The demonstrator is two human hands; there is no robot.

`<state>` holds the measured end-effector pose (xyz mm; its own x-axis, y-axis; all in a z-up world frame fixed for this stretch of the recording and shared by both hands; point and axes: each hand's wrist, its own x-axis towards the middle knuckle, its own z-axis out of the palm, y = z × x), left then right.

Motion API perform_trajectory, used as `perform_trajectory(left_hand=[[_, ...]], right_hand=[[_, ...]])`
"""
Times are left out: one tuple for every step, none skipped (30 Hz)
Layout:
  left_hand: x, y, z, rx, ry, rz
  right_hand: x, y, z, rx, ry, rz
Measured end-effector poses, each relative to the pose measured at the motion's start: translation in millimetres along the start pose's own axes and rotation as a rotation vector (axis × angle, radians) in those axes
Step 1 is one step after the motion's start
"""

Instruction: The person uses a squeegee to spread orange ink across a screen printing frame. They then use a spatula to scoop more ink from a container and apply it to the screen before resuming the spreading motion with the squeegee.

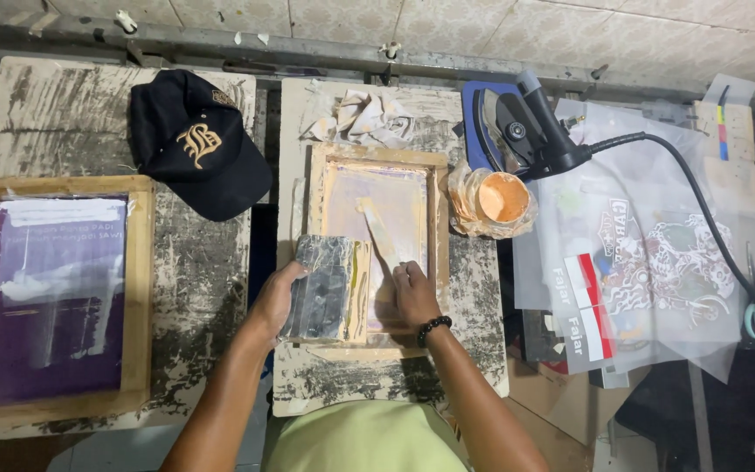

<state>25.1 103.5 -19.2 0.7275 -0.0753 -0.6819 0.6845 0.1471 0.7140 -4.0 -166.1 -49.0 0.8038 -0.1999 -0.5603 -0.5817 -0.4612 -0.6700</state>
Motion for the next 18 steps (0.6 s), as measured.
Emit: perform_trajectory(left_hand=[[-4.8,2.6,0.0,0.001,0.0,-0.002],[-9.5,4.9,0.1,-0.01,-0.003,0.003],[-12.5,8.3,1.9,-0.02,-0.011,0.009],[-9.9,4.7,1.3,-0.019,-0.015,0.009],[-7.4,2.0,0.0,-0.004,-0.026,0.031],[-5.1,-0.6,-1.0,0.011,-0.036,0.054],[-11.8,5.4,2.3,0.016,-0.042,0.057],[-18.7,11.3,5.6,0.016,-0.037,0.056],[-26.6,16.5,8.1,0.013,-0.029,0.055],[-22.8,15.7,6.1,0.016,-0.03,0.058],[-20.7,12.6,3.9,-0.005,-0.035,0.071],[-18.5,9.8,1.6,-0.025,-0.041,0.084],[-28.4,23.0,9.8,-0.025,-0.043,0.09],[-38.4,35.8,18.2,-0.027,-0.042,0.105],[-51.6,44.1,26.3,-0.028,-0.04,0.11],[-53.1,41.6,29.2,-0.029,-0.041,0.107],[-53.0,41.9,32.4,-0.089,-0.038,0.076],[-52.6,42.4,36.1,-0.15,-0.034,0.045]], right_hand=[[-3.5,-3.0,-0.2,0.001,-0.001,0.002],[-6.9,-5.7,-0.6,-0.137,0.011,0.006],[-9.5,-8.6,-2.6,-0.274,0.029,0.01],[-12.3,-9.6,-1.5,-0.273,0.032,0.013],[-15.0,-11.1,0.6,-0.414,0.054,0.002],[-17.8,-12.7,2.3,-0.556,0.075,-0.008],[-25.3,-19.2,1.7,-0.552,0.081,-0.007],[-33.0,-25.6,1.1,-0.622,0.106,-0.025],[-40.7,-32.0,1.2,-0.693,0.127,-0.046],[-44.2,-33.0,-2.1,-0.69,0.13,-0.047],[-49.5,-32.5,-5.0,-0.685,0.147,-0.047],[-54.7,-32.2,-8.0,-0.68,0.164,-0.047],[-62.1,-40.3,-15.4,-0.679,0.17,-0.051],[-69.6,-48.0,-22.9,-0.626,0.177,-0.061],[-81.3,-51.9,-29.4,-0.574,0.177,-0.063],[-86.2,-42.9,-38.0,-0.575,0.176,-0.061],[-89.2,-35.6,-47.0,-0.438,0.184,-0.098],[-91.9,-28.4,-56.4,-0.302,0.192,-0.135]])
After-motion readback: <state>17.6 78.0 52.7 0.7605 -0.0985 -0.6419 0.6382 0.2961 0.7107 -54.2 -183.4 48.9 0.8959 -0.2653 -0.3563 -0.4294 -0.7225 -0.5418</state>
